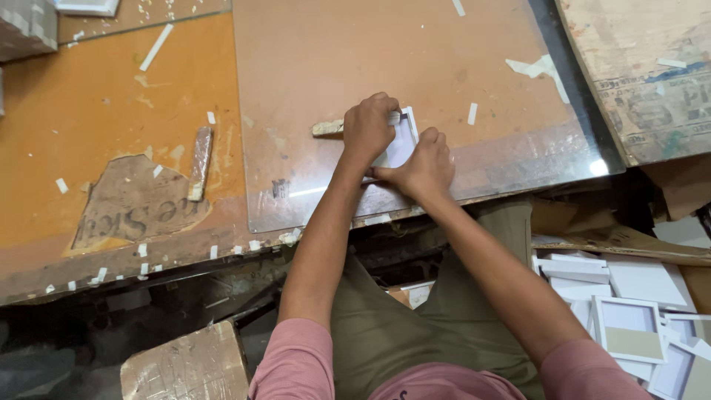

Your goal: The person assembles small white picture frames on a workbench. They place a backing sheet into the frame, insert a photo, and press the frame edges together. The person repeats this process with multiple frames, handling each one individually.

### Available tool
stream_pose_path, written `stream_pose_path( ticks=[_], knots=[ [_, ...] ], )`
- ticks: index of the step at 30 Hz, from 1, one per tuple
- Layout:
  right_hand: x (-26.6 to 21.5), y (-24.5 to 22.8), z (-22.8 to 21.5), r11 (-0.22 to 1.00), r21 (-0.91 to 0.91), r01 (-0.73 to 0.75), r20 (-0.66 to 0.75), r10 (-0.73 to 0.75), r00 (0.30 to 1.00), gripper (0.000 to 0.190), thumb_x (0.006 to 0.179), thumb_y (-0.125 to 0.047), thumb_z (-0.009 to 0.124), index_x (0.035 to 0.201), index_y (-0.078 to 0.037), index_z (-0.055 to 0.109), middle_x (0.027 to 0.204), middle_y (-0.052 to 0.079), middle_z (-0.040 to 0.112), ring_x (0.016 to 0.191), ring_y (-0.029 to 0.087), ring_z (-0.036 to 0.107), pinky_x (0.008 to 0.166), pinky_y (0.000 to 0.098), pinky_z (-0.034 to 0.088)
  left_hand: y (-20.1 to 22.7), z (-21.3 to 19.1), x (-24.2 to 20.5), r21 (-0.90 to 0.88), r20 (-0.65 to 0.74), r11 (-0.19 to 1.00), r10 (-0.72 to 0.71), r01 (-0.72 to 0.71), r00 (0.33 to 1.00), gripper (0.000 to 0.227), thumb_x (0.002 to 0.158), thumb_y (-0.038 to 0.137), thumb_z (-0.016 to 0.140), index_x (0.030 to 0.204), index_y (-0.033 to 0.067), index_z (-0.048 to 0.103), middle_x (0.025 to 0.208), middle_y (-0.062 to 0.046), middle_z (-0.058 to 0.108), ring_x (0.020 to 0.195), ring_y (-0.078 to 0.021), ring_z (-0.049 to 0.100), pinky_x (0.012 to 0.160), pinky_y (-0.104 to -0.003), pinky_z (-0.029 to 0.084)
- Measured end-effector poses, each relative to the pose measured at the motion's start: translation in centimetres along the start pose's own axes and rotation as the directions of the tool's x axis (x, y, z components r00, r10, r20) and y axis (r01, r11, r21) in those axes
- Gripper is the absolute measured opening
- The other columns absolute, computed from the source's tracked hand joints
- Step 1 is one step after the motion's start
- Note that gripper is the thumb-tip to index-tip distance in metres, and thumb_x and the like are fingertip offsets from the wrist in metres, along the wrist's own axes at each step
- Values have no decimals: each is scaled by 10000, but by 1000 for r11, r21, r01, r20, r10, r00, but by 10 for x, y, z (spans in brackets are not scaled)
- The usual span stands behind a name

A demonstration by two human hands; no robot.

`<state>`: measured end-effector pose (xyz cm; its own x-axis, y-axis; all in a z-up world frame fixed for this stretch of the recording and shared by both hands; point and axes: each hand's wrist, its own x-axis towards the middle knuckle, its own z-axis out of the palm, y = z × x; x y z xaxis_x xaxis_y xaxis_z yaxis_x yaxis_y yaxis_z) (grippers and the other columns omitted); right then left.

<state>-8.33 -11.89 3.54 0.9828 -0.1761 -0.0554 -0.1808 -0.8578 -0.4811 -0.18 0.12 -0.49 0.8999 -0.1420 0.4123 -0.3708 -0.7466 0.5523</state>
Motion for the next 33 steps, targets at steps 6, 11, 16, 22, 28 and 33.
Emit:
stream_pose_path(
  ticks=[6,11,16,22,28,33],
  knots=[
    [0,11,24,994,64,91,-102,-85,991,1293,463,-558,995,1438,7,360,1310,230,478,1248,416,446,999,572,374,5,-7,6,17,39,999,-42,41,998,230,690,5,716,867,145,760,938,-20,728,935,-282,687,756,-432,536],
    [-7,49,13,857,298,420,-270,-346,899,1180,659,-545,921,1529,7,345,1451,255,415,1366,419,385,1126,530,355,16,-48,6,-8,44,1000,-7,8,999,167,778,202,822,931,155,774,1070,-32,700,961,-272,697,816,-422,545],
    [-40,47,10,834,33,550,-219,-531,818,885,731,-483,858,1453,-108,510,1476,216,465,1359,416,433,1146,563,310,4,-83,-23,-77,-77,972,-226,220,971,589,761,353,836,1236,77,623,1192,-122,618,1011,-302,686,836,-418,554],
    [-33,-7,25,773,-116,624,-74,-633,770,866,704,-608,811,1392,-134,584,1416,258,465,1234,427,462,1068,692,179,-44,-84,-58,-199,-153,978,-92,60,984,469,1114,185,572,1468,-81,419,1311,-324,508,1198,-481,554,1030,-489,472],
    [-25,3,41,761,-38,647,-198,-640,742,808,760,-562,806,1313,-8,605,1418,226,541,1249,378,506,1196,617,201,-43,-66,-79,-245,83,957,-141,157,986,356,847,23,621,1190,-6,712,1072,-211,649,978,-364,666,872,-405,545],
    [-19,11,47,763,31,645,-166,-633,757,867,649,-555,879,1207,66,645,1385,257,571,1250,400,512,1205,579,201,-18,-71,-70,-151,-84,973,-186,172,979,273,887,30,648,1123,74,777,1006,-134,681,911,-318,673,797,-409,532]
  ],
)
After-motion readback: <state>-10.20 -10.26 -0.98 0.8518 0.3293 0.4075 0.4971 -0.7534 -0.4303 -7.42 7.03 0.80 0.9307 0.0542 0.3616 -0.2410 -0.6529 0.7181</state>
